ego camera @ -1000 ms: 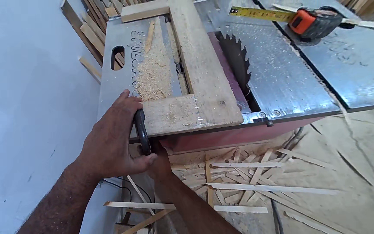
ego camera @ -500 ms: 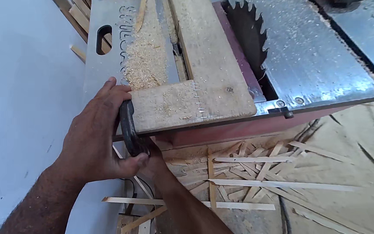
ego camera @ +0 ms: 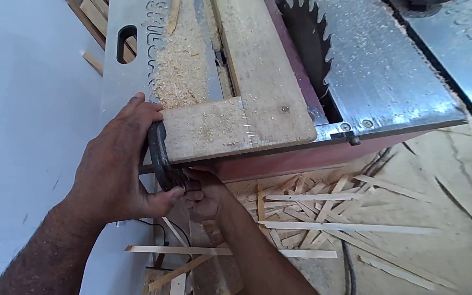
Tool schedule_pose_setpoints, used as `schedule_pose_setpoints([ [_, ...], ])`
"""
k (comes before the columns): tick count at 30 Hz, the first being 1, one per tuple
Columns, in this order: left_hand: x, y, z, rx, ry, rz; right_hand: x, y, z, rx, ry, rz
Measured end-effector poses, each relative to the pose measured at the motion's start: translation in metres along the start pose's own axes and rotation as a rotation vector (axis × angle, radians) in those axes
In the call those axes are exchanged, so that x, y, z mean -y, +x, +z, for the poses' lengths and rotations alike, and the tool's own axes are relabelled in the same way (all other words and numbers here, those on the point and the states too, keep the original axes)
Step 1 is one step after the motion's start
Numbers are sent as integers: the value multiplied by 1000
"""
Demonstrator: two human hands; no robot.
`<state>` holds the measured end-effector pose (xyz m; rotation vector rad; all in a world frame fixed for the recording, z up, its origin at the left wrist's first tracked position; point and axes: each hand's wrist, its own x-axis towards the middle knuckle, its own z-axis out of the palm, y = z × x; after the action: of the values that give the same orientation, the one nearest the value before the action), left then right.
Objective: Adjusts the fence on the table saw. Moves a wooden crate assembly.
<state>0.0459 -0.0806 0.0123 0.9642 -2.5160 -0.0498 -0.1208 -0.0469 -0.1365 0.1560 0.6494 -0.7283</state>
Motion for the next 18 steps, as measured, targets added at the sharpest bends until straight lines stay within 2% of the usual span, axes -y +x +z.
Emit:
schedule_pose_setpoints([
  [1,0,0,0,2,2,-3,-1,-5,5,-95,-69,-88],
  [4,-1,-1,0,0,-6,-8,-30,-10,6,-295,-408,-540],
  [6,0,-1,1,-2,-6,-8,-51,-8,-7,-289,-525,-750],
  [7,0,-1,1,-4,-8,-5,-58,-5,-13,-247,-498,-806],
  [13,0,-1,1,-8,-21,-6,-72,31,-15,-68,-134,-892],
  [18,0,0,0,-2,-25,-9,-72,47,12,-114,-39,-963],
])
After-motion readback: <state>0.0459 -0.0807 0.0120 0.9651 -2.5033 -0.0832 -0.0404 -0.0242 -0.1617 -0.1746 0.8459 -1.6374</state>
